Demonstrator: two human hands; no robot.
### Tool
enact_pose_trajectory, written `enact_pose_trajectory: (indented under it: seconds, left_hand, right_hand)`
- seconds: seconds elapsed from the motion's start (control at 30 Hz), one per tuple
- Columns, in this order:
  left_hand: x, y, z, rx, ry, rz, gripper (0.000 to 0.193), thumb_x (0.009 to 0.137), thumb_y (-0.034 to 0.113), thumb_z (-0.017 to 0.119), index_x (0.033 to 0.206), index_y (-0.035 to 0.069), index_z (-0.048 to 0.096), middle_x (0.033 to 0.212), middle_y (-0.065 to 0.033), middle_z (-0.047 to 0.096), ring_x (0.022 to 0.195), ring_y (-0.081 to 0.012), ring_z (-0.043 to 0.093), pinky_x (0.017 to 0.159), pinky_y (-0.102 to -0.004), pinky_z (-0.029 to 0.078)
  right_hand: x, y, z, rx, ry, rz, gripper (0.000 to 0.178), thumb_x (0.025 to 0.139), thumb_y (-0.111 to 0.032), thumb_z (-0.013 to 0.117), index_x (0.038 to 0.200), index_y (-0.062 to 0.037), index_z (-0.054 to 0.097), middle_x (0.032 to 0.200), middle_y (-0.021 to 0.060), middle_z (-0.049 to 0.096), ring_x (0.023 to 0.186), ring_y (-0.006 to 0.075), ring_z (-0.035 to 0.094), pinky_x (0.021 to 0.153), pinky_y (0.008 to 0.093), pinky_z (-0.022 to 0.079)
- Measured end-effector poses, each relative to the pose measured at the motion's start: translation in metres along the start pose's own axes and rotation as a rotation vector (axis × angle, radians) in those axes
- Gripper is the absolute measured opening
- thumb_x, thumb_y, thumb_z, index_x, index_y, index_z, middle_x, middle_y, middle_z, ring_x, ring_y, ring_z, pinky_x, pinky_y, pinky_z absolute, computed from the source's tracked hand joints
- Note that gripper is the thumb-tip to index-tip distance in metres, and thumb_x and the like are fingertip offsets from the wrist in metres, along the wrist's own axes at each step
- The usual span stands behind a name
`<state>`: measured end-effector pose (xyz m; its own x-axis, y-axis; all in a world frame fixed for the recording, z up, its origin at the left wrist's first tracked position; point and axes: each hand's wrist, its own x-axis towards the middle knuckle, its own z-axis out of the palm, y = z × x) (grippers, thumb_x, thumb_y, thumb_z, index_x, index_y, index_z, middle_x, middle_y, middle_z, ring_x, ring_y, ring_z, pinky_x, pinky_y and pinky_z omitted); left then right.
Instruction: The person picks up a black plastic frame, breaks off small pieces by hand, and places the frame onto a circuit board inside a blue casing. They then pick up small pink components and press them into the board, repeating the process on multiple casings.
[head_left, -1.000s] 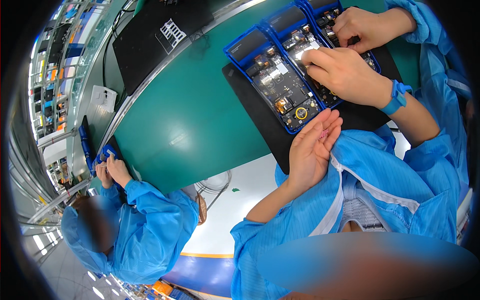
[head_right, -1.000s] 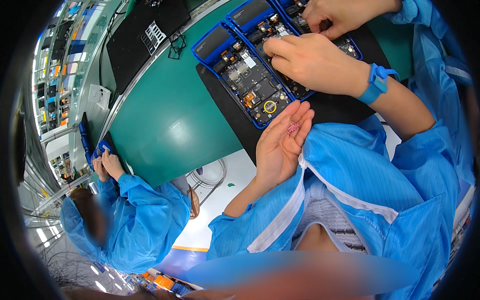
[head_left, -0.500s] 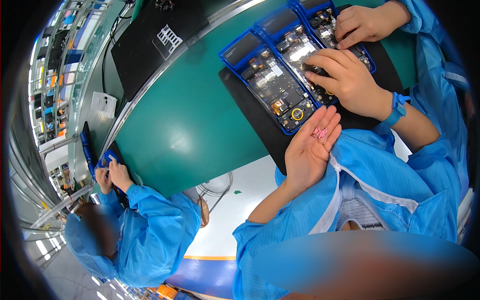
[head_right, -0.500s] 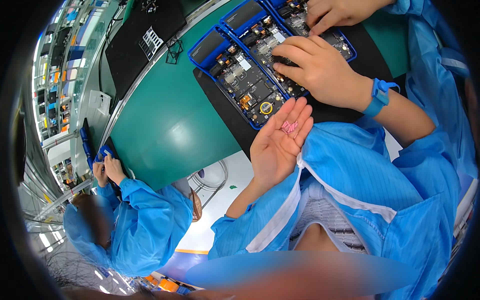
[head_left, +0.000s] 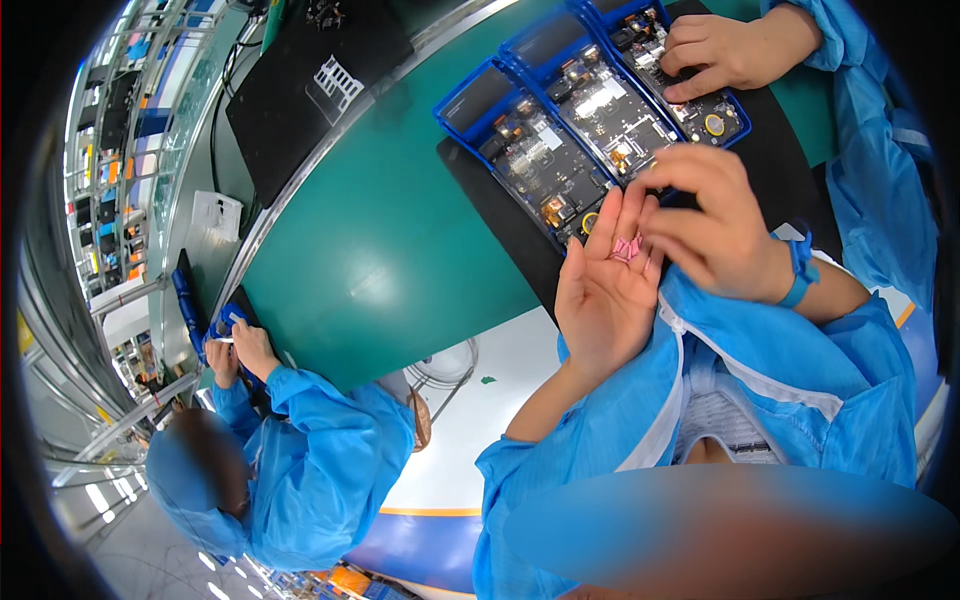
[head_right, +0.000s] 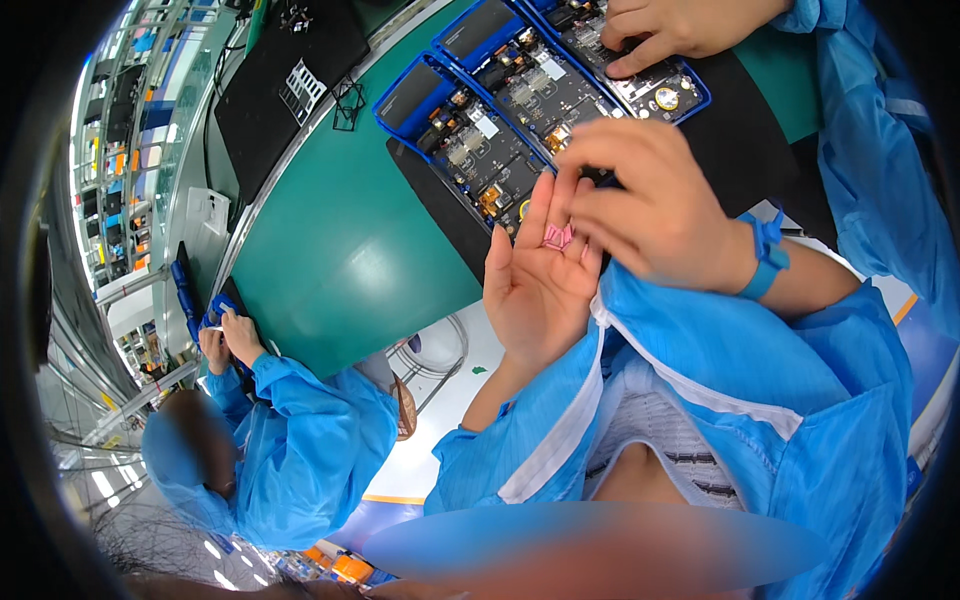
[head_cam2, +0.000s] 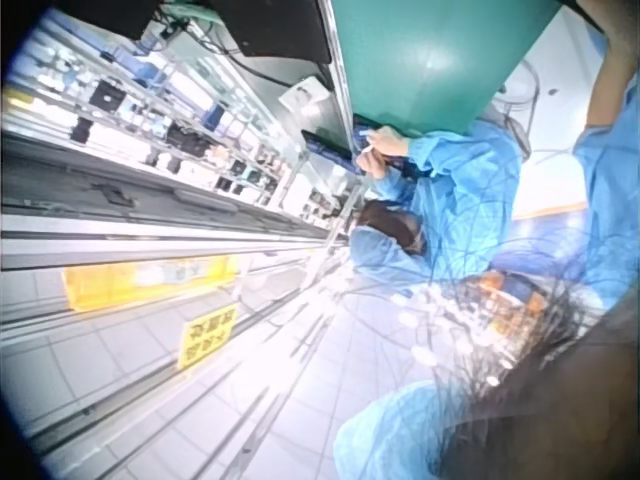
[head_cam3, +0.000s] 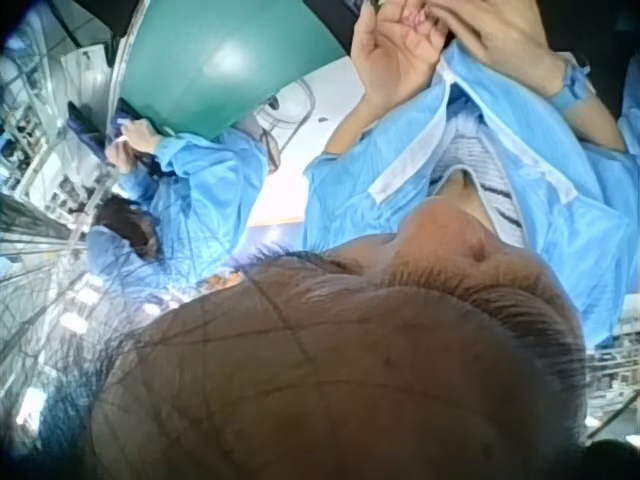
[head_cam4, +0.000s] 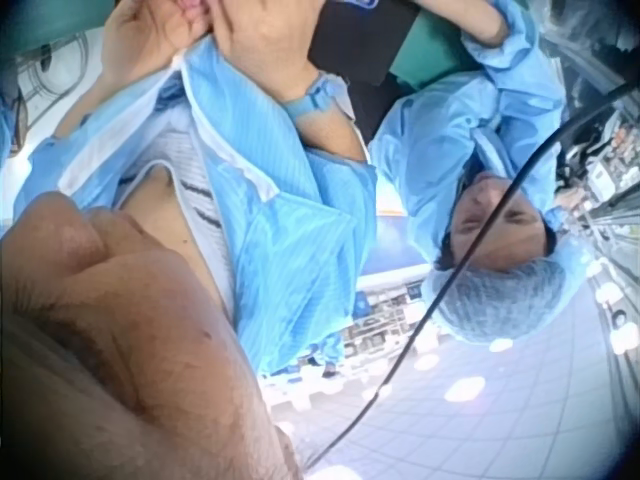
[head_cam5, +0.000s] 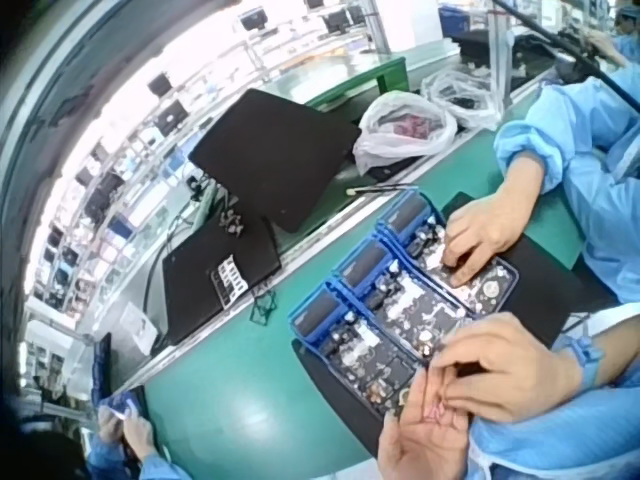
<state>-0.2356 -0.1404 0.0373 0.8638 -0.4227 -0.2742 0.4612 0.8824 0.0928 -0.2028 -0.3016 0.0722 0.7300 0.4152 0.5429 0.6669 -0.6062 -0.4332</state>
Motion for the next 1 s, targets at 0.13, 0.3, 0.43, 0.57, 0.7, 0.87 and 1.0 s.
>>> enact_pose_trajectory:
  seconds: [0.13, 0.3, 0.43, 0.57, 0.7, 0.87, 1.0]
  left_hand:
    - [0.002, -0.002, 0.001, 0.062, -0.029, 0.021, 0.059, 0.098, 0.038, 0.028, 0.143, 0.001, 0.023, 0.152, -0.0148, 0.018, 0.140, -0.0259, 0.020, 0.112, -0.0387, 0.023]
    - [0.003, -0.005, 0.002, 0.094, -0.049, 0.008, 0.057, 0.098, 0.036, 0.027, 0.143, 0.001, 0.022, 0.152, -0.0149, 0.016, 0.140, -0.0255, 0.018, 0.113, -0.0397, 0.019]
    - [0.003, -0.008, 0.002, 0.230, -0.031, 0.032, 0.047, 0.100, 0.023, 0.032, 0.140, 0.000, 0.028, 0.147, -0.0172, 0.027, 0.135, -0.0258, 0.030, 0.112, -0.0404, 0.026]
    - [0.002, -0.011, -0.003, 0.245, 0.109, -0.007, 0.030, 0.095, 0.009, 0.046, 0.123, -0.003, 0.048, 0.118, -0.0182, 0.056, 0.109, -0.0229, 0.058, 0.097, -0.0344, 0.048]
    - [0.001, -0.014, -0.009, 0.360, 0.136, -0.023, 0.027, 0.095, 0.007, 0.049, 0.120, -0.003, 0.051, 0.113, -0.0177, 0.059, 0.104, -0.0222, 0.060, 0.093, -0.0339, 0.050]
    - [0.000, -0.014, -0.005, 0.336, 0.220, -0.027, 0.024, 0.093, 0.005, 0.052, 0.116, -0.003, 0.054, 0.110, -0.0153, 0.060, 0.096, -0.0184, 0.062, 0.087, -0.0287, 0.053]
    - [-0.002, -0.013, -0.010, 0.343, 0.195, -0.040, 0.025, 0.093, 0.004, 0.052, 0.117, -0.001, 0.053, 0.111, -0.0166, 0.060, 0.101, -0.0215, 0.061, 0.088, -0.0324, 0.053]
  right_hand:
    - [-0.005, -0.003, 0.007, -0.038, 0.025, 0.018, 0.019, 0.062, -0.007, 0.069, 0.081, -0.0059, 0.066, 0.107, 0.0105, 0.060, 0.104, 0.0307, 0.055, 0.083, 0.0401, 0.043]
    - [-0.007, 0.001, 0.007, 0.017, 0.002, 0.005, 0.018, 0.063, -0.008, 0.070, 0.081, -0.0063, 0.065, 0.106, 0.0098, 0.060, 0.104, 0.0299, 0.055, 0.084, 0.0394, 0.043]
    - [-0.006, 0.002, 0.002, 0.061, -0.007, 0.048, 0.019, 0.063, -0.008, 0.072, 0.080, -0.0059, 0.063, 0.105, 0.0095, 0.060, 0.103, 0.0292, 0.056, 0.084, 0.0389, 0.043]
    - [-0.008, 0.002, -0.001, 0.013, 0.029, 0.096, 0.020, 0.063, -0.006, 0.072, 0.078, -0.0050, 0.059, 0.103, 0.0090, 0.059, 0.102, 0.0283, 0.056, 0.082, 0.0382, 0.043]
    - [-0.007, -0.003, -0.006, -0.009, 0.002, 0.101, 0.019, 0.063, -0.003, 0.072, 0.076, -0.0048, 0.058, 0.102, 0.0083, 0.059, 0.102, 0.0270, 0.057, 0.081, 0.0375, 0.043]
    - [-0.011, -0.002, -0.012, -0.005, -0.014, 0.129, 0.020, 0.063, -0.003, 0.072, 0.077, -0.0050, 0.058, 0.100, 0.0078, 0.058, 0.100, 0.0262, 0.057, 0.080, 0.0370, 0.043]
    - [-0.013, 0.002, -0.009, 0.012, -0.020, 0.153, 0.019, 0.066, -0.002, 0.070, 0.079, -0.0052, 0.057, 0.097, 0.0075, 0.058, 0.097, 0.0257, 0.056, 0.081, 0.0363, 0.041]
